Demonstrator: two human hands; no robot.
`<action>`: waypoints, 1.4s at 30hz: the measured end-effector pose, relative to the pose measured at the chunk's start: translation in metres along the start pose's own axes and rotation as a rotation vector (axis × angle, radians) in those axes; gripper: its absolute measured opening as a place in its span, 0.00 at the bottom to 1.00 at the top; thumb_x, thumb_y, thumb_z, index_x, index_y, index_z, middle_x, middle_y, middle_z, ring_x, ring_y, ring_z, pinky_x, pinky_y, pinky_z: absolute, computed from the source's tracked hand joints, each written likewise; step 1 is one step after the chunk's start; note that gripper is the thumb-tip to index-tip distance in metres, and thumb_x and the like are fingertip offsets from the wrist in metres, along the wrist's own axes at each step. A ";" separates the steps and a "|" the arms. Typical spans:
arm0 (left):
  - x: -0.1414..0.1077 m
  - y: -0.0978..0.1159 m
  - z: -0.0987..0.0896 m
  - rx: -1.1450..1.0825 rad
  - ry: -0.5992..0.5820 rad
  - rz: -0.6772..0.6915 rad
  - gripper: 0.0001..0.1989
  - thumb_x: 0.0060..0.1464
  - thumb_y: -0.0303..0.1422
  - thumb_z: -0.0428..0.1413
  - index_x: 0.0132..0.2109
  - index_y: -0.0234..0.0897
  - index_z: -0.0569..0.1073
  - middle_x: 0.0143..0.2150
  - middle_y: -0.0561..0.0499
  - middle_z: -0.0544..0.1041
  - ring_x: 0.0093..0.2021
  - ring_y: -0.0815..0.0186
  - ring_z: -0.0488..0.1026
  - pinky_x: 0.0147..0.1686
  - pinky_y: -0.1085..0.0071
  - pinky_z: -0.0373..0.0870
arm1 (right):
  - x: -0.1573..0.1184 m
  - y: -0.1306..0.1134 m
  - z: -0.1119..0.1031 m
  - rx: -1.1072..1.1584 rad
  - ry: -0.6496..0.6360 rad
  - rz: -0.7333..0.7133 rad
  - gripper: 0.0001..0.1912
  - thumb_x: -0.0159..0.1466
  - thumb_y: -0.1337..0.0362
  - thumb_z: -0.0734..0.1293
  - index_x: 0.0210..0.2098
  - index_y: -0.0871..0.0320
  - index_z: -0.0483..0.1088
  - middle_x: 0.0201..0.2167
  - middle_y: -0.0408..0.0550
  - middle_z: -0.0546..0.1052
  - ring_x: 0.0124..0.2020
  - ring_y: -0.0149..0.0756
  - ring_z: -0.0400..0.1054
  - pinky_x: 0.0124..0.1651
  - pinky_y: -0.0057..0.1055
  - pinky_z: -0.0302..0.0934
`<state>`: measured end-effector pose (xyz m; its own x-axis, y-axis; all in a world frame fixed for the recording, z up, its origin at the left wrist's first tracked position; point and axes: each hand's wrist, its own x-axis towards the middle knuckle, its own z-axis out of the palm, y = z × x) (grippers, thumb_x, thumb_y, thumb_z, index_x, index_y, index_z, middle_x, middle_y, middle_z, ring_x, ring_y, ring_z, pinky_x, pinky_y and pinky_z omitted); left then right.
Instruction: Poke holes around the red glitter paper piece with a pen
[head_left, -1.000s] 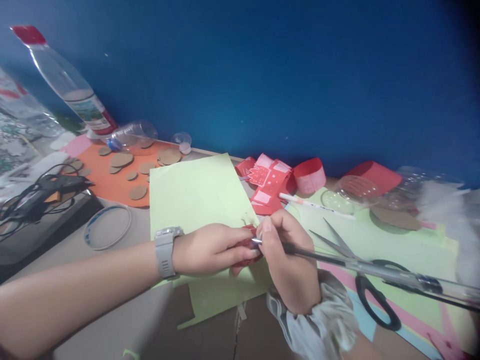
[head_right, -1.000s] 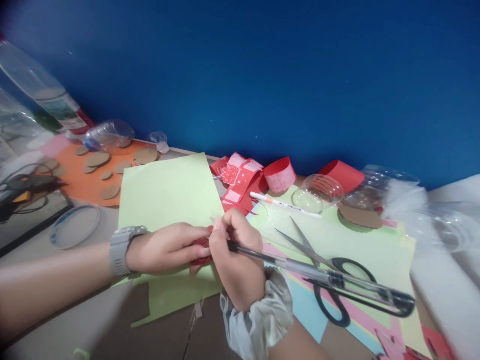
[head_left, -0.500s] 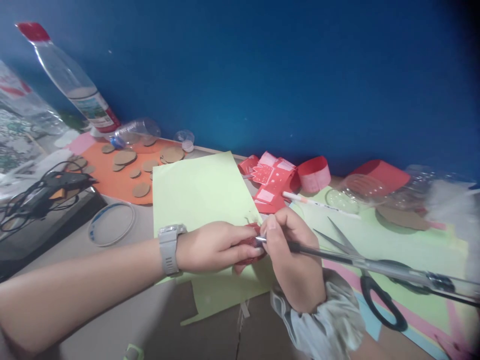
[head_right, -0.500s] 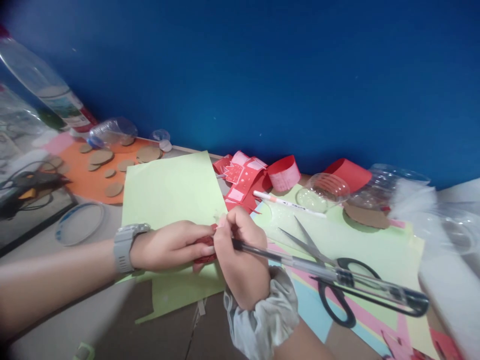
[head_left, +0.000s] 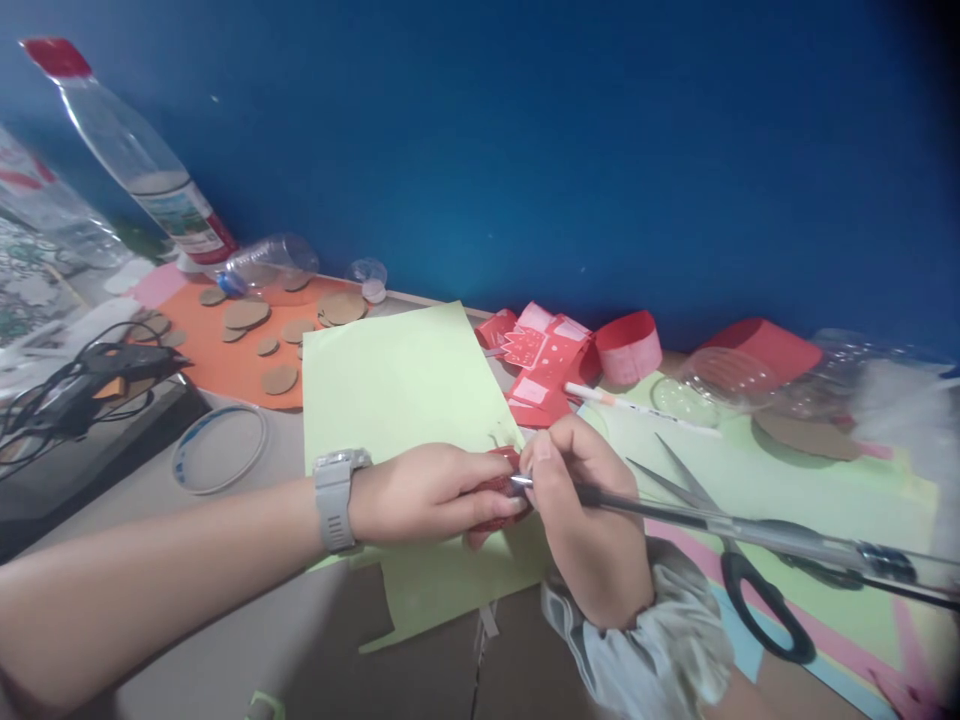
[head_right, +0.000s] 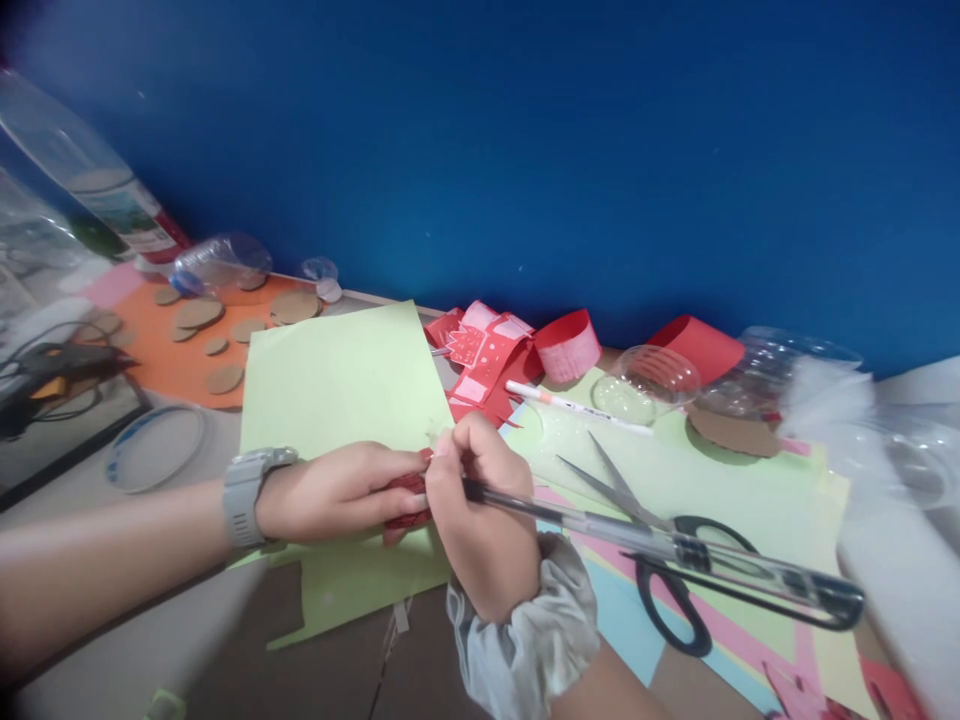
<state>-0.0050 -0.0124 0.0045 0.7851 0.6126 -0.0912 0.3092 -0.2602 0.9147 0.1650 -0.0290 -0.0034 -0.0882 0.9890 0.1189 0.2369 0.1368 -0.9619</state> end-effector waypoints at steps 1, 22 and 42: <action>0.000 0.000 0.000 0.005 0.001 0.001 0.13 0.67 0.36 0.43 0.35 0.36 0.64 0.28 0.54 0.74 0.29 0.71 0.70 0.33 0.78 0.65 | 0.000 0.000 0.000 -0.001 0.003 0.000 0.14 0.66 0.65 0.57 0.24 0.56 0.55 0.20 0.38 0.61 0.21 0.27 0.54 0.24 0.25 0.53; 0.000 0.002 -0.001 -0.059 0.001 -0.030 0.13 0.66 0.37 0.45 0.34 0.35 0.64 0.28 0.54 0.74 0.28 0.72 0.70 0.33 0.78 0.66 | 0.000 -0.003 -0.002 0.004 0.027 -0.005 0.16 0.67 0.64 0.58 0.22 0.57 0.57 0.17 0.36 0.59 0.19 0.24 0.53 0.22 0.22 0.51; -0.001 -0.001 0.001 -0.042 0.014 -0.020 0.13 0.66 0.38 0.45 0.37 0.35 0.65 0.28 0.53 0.75 0.28 0.71 0.72 0.33 0.78 0.66 | 0.000 -0.002 -0.002 -0.025 0.001 -0.022 0.14 0.66 0.66 0.58 0.23 0.56 0.55 0.17 0.35 0.59 0.19 0.24 0.54 0.22 0.21 0.53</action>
<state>-0.0060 -0.0134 0.0033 0.7712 0.6280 -0.1046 0.3018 -0.2160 0.9286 0.1660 -0.0289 -0.0010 -0.0927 0.9857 0.1406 0.2594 0.1602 -0.9524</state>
